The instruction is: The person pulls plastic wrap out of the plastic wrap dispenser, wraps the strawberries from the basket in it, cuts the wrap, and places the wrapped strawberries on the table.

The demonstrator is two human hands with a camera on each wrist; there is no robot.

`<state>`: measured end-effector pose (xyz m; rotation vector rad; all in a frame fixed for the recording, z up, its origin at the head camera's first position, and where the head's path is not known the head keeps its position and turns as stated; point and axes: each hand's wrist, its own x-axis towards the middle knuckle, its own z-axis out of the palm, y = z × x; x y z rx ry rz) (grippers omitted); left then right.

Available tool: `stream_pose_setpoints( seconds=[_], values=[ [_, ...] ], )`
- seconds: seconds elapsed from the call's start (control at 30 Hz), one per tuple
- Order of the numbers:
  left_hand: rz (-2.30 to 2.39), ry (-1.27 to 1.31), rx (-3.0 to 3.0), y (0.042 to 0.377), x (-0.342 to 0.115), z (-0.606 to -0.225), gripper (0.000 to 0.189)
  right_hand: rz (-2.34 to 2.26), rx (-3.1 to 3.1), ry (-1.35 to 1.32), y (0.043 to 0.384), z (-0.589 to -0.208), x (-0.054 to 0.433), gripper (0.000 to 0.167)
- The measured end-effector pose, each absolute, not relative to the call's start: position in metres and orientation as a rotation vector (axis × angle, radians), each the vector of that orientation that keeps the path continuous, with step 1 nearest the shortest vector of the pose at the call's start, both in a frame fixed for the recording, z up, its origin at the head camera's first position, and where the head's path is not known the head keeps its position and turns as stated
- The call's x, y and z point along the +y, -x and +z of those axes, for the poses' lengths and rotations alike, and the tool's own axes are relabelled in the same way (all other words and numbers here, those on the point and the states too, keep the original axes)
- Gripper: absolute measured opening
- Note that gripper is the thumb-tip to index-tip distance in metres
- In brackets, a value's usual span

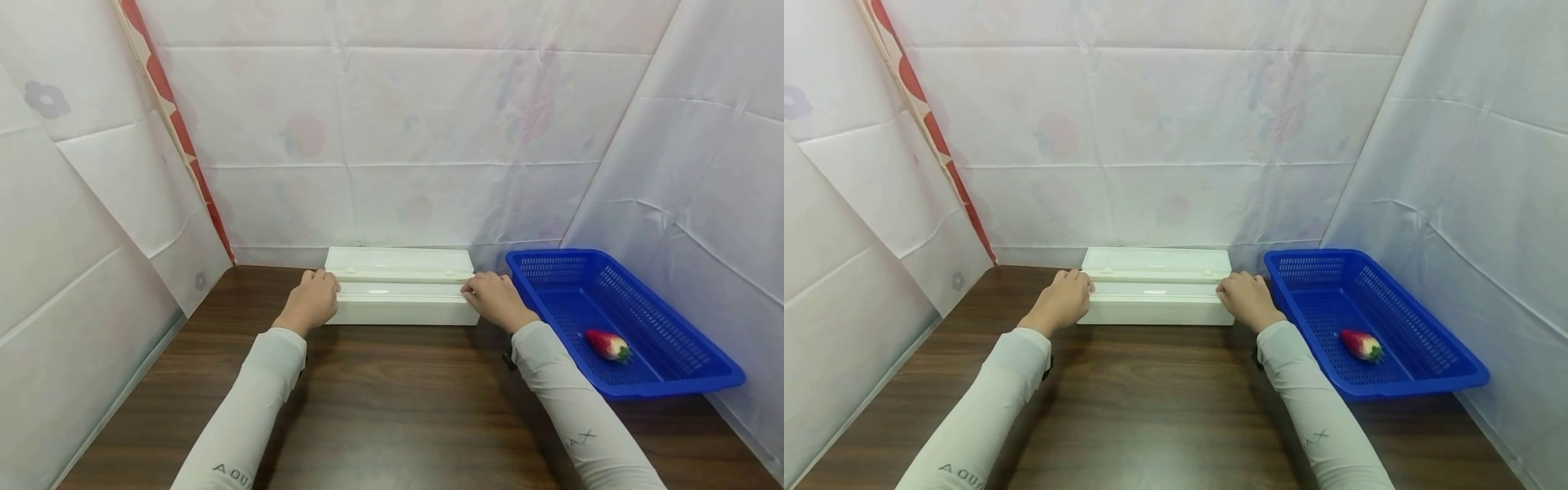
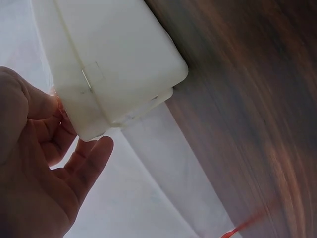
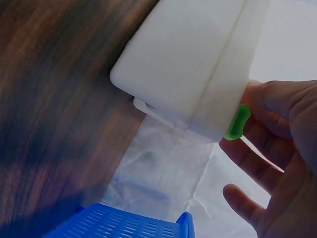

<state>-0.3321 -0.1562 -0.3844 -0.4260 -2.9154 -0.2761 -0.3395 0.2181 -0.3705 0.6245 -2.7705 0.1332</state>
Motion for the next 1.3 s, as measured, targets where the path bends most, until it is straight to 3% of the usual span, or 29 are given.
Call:
stream_pose_setpoints(
  seconds=[0.2, 0.6, 1.07, 1.3],
  values=[
    [-0.331, 0.439, -2.93, 0.332, -0.157, -0.383, 0.034, 0.139, -2.776, -0.609, 0.342, -0.37, 0.218, 0.016],
    [-0.454, 0.409, -2.869, 0.33, -0.156, -0.382, 0.017, 0.128, -2.749, -0.625, 0.344, -0.374, 0.219, 0.017],
    [-0.473, 0.361, -2.721, 0.33, -0.155, -0.381, 0.017, 0.156, -2.705, -0.65, 0.36, -0.368, 0.212, 0.018],
    [-0.486, 0.372, -2.699, 0.33, -0.153, -0.38, 0.014, 0.201, -2.701, -0.702, 0.36, -0.368, 0.21, 0.006]
  ],
)
